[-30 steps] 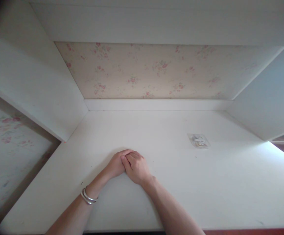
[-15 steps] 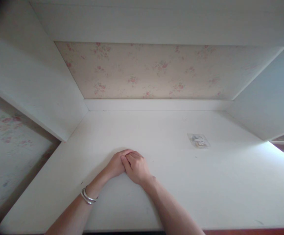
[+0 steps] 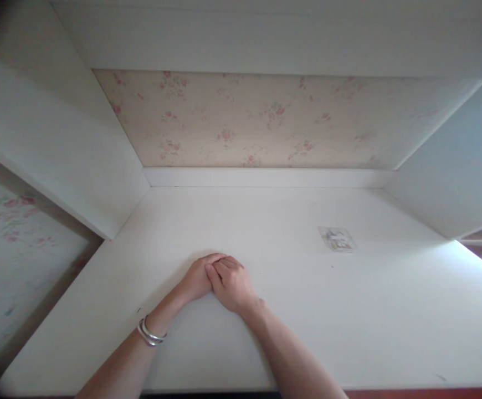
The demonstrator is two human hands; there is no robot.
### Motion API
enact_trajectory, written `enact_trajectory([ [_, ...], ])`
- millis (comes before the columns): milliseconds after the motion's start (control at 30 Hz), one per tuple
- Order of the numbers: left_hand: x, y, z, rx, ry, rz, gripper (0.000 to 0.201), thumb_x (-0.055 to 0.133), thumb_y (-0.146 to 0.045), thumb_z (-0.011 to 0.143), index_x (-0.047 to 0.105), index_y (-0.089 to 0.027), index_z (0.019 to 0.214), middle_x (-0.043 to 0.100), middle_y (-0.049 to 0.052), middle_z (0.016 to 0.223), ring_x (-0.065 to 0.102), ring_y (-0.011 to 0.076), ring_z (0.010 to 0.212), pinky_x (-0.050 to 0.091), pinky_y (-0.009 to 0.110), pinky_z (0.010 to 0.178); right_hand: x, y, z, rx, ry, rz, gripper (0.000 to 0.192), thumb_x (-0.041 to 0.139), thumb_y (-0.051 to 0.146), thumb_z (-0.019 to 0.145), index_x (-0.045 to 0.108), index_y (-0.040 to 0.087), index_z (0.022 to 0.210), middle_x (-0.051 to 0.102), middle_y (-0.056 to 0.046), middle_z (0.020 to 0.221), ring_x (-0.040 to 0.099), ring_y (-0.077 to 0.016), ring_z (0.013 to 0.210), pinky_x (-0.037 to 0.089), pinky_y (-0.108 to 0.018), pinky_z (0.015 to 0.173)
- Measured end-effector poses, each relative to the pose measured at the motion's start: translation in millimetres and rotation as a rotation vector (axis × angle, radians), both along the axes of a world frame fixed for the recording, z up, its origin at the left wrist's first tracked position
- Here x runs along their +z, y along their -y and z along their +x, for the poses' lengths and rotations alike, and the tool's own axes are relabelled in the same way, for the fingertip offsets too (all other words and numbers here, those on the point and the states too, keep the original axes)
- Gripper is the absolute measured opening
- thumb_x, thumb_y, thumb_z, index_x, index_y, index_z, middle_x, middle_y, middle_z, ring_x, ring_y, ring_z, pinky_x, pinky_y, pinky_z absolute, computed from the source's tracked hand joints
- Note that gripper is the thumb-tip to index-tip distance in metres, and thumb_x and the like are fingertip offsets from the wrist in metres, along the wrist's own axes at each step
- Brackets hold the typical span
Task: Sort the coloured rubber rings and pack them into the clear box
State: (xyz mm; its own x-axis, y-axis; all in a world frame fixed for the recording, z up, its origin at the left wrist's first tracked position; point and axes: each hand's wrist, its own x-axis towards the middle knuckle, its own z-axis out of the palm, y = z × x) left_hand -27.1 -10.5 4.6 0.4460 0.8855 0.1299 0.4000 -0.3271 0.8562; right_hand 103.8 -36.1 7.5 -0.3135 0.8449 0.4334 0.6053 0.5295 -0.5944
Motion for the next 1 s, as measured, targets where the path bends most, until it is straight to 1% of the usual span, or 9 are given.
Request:
enact_trajectory([
  [300,0.8,0.0,0.0,0.000,-0.001,-0.008,0.036,0.048,-0.008,0.076,0.065,-0.019,0.105,0.069,0.004,0.107,0.062,0.0165,0.097,0.047,0.026,0.090,2.5,0.0,0.2,0.005,-0.003,-0.003,0.030,0.040,0.027,0.096,0.060,0.019,0.075,0.065,-0.007,0.081,0.059,-0.0167,0.080,0.045,-0.030,0.079],
  [533,-1.1,-0.4,0.4,0.000,0.009,-0.002,0.032,0.049,-0.009,0.077,0.065,-0.018,0.102,0.069,0.005,0.103,0.063,0.0168,0.093,0.047,0.026,0.087,1.1,0.2,-0.2,0.003,0.006,-0.013,0.031,0.039,0.029,0.096,0.060,0.019,0.075,0.065,-0.006,0.081,0.058,-0.0169,0.080,0.045,-0.031,0.078],
  [1000,0.4,0.6,0.8,0.002,0.025,-0.023,0.032,0.049,-0.010,0.077,0.065,-0.018,0.104,0.069,0.005,0.106,0.062,0.0174,0.096,0.047,0.027,0.089,0.5,0.4,0.2,-0.003,0.007,-0.008,0.031,0.040,0.028,0.096,0.061,0.019,0.075,0.066,-0.006,0.082,0.059,-0.0165,0.081,0.046,-0.030,0.080],
])
